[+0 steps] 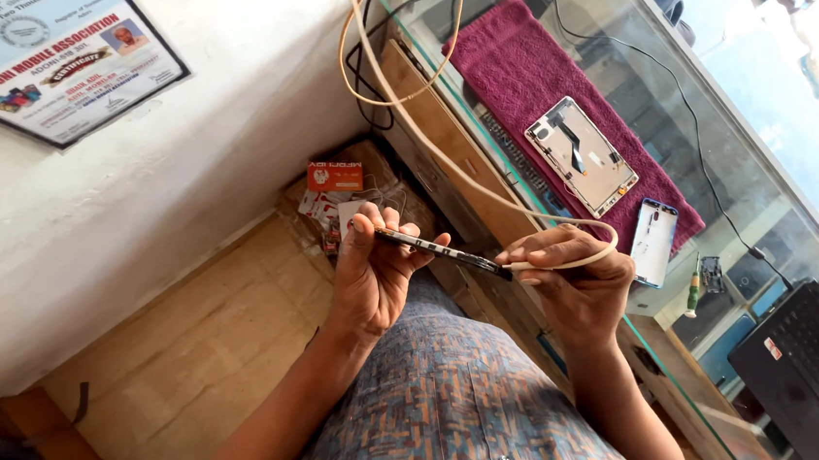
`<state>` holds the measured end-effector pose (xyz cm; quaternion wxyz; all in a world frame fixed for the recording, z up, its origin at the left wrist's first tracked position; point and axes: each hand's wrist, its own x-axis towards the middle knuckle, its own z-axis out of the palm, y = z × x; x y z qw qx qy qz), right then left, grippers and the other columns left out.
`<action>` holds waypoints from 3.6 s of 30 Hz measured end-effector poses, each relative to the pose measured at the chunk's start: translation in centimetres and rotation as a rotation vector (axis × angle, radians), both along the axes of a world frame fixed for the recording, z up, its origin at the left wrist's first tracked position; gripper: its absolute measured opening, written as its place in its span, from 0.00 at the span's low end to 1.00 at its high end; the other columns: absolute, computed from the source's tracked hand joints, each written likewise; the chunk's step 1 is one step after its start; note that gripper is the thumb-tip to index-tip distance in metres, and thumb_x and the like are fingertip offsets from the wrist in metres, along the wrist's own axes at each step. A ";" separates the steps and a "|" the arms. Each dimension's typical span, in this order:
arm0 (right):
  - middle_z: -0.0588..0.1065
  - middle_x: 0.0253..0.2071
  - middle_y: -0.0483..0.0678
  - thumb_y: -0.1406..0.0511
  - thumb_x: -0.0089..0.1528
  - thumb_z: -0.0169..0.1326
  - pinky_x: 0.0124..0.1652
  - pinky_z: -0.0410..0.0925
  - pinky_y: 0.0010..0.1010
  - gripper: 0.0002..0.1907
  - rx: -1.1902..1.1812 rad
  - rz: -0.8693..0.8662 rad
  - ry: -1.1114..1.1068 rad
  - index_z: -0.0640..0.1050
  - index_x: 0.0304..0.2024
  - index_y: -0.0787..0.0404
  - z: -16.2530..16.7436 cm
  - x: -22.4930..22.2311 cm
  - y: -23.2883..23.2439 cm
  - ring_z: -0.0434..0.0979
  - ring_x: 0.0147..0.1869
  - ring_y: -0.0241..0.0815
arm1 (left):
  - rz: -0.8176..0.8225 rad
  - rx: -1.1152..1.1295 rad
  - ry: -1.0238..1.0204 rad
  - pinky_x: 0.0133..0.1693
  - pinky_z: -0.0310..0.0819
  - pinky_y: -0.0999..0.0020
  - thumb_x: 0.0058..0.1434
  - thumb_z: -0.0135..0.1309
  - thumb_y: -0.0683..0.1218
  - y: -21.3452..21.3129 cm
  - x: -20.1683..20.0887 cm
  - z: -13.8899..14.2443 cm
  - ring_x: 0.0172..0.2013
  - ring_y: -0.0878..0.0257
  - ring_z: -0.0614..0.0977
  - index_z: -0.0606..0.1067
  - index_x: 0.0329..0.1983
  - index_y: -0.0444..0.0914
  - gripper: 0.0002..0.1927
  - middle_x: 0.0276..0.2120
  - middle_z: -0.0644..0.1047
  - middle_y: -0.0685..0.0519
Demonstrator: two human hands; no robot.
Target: The person pries open the back cover of a smartphone, works on its internal components, and plugs a charging cable into the phone to test it. They then lay the opened phone on a towel on the counter, handle a small battery package, and continue adjusting the phone's internals while a customer stands at the counter.
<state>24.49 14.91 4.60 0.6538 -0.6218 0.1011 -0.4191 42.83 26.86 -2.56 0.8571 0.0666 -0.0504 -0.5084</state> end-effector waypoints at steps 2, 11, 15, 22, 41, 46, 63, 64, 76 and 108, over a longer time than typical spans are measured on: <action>0.80 0.42 0.55 0.72 0.61 0.66 0.48 0.80 0.40 0.08 -0.033 -0.011 0.007 0.82 0.42 0.68 0.2 0.2 0.0 0.85 0.47 0.50 | 0.016 0.009 -0.012 0.58 0.76 0.41 0.68 0.58 0.56 0.0 0.1 0.0 0.37 0.66 0.77 0.69 0.35 0.42 0.16 0.31 0.70 0.58; 0.81 0.43 0.56 0.78 0.59 0.65 0.47 0.79 0.35 0.08 -0.228 -0.215 0.190 0.81 0.39 0.66 0.8 0.5 0.8 0.85 0.49 0.47 | 0.017 0.148 0.018 0.54 0.78 0.43 0.66 0.58 0.55 -0.5 0.6 -1.1 0.38 0.65 0.81 0.71 0.36 0.43 0.13 0.35 0.75 0.60; 0.81 0.41 0.54 0.77 0.58 0.66 0.49 0.79 0.35 0.09 -0.351 -0.261 0.209 0.80 0.39 0.67 0.7 0.5 0.7 0.85 0.50 0.48 | 0.014 0.167 0.008 0.52 0.80 0.47 0.67 0.59 0.53 -0.5 0.8 -1.7 0.42 0.64 0.83 0.74 0.41 0.45 0.09 0.38 0.78 0.60; 0.82 0.44 0.50 0.70 0.62 0.67 0.52 0.77 0.35 0.08 -0.381 -0.307 0.220 0.81 0.42 0.64 -1.2 0.5 1.2 0.84 0.54 0.48 | -0.005 0.141 -0.047 0.51 0.81 0.46 0.68 0.59 0.50 -1.0 0.7 -1.2 0.41 0.65 0.82 0.72 0.41 0.43 0.09 0.37 0.77 0.58; 0.81 0.38 0.47 0.68 0.60 0.67 0.43 0.73 0.29 0.09 -0.199 -0.635 0.540 0.81 0.41 0.63 -4.1 -9.4 4.3 0.80 0.40 0.37 | -0.153 0.436 -0.869 0.49 0.83 0.66 0.62 0.63 0.43 -5.7 -0.8 1.4 0.36 0.72 0.81 0.69 0.37 0.37 0.13 0.30 0.73 0.59; 0.79 0.44 0.49 0.66 0.50 0.69 0.46 0.73 0.36 0.22 -0.484 -0.552 0.807 0.81 0.47 0.63 -2.1 -9.1 2.4 0.80 0.47 0.47 | -0.282 0.460 -1.106 0.30 0.67 0.81 0.60 0.68 0.43 -8.0 -4.2 3.1 0.28 0.77 0.70 0.68 0.35 0.37 0.17 0.26 0.70 0.62; 0.73 0.24 0.50 0.68 0.52 0.68 0.27 0.65 0.36 0.10 -0.311 -0.553 0.765 0.77 0.27 0.66 -5.1 -18.0 -4.2 0.72 0.24 0.46 | -0.369 0.450 -1.619 0.31 0.76 0.75 0.53 0.70 0.53 -16.8 -15.8 8.7 0.29 0.73 0.80 0.76 0.35 0.36 0.19 0.27 0.80 0.57; 0.72 0.23 0.50 0.68 0.52 0.68 0.27 0.65 0.35 0.10 -0.300 -0.549 0.742 0.78 0.27 0.66 -5.1 -18.6 -4.6 0.72 0.24 0.45 | -0.407 0.467 -1.602 0.30 0.76 0.75 0.55 0.68 0.52 -17.1 -16.3 8.7 0.29 0.73 0.80 0.78 0.37 0.36 0.17 0.28 0.80 0.57; 0.73 0.22 0.39 0.68 0.58 0.66 0.26 0.61 0.23 0.07 0.268 -0.193 0.459 0.81 0.31 0.67 -7.0 -24.9 -7.3 0.68 0.25 0.27 | -0.416 0.468 -1.347 0.33 0.76 0.78 0.59 0.67 0.44 -19.4 -21.9 6.7 0.31 0.72 0.81 0.82 0.41 0.32 0.11 0.30 0.83 0.54; 0.73 0.30 0.40 0.63 0.66 0.59 0.32 0.63 0.20 0.14 0.517 -0.132 0.328 0.81 0.45 0.69 -8.5 -23.1 -8.8 0.67 0.32 0.26 | -0.397 0.338 -0.579 0.43 0.86 0.52 0.71 0.51 0.48 -21.5 -23.2 3.4 0.42 0.49 0.86 0.70 0.60 0.30 0.21 0.47 0.80 0.38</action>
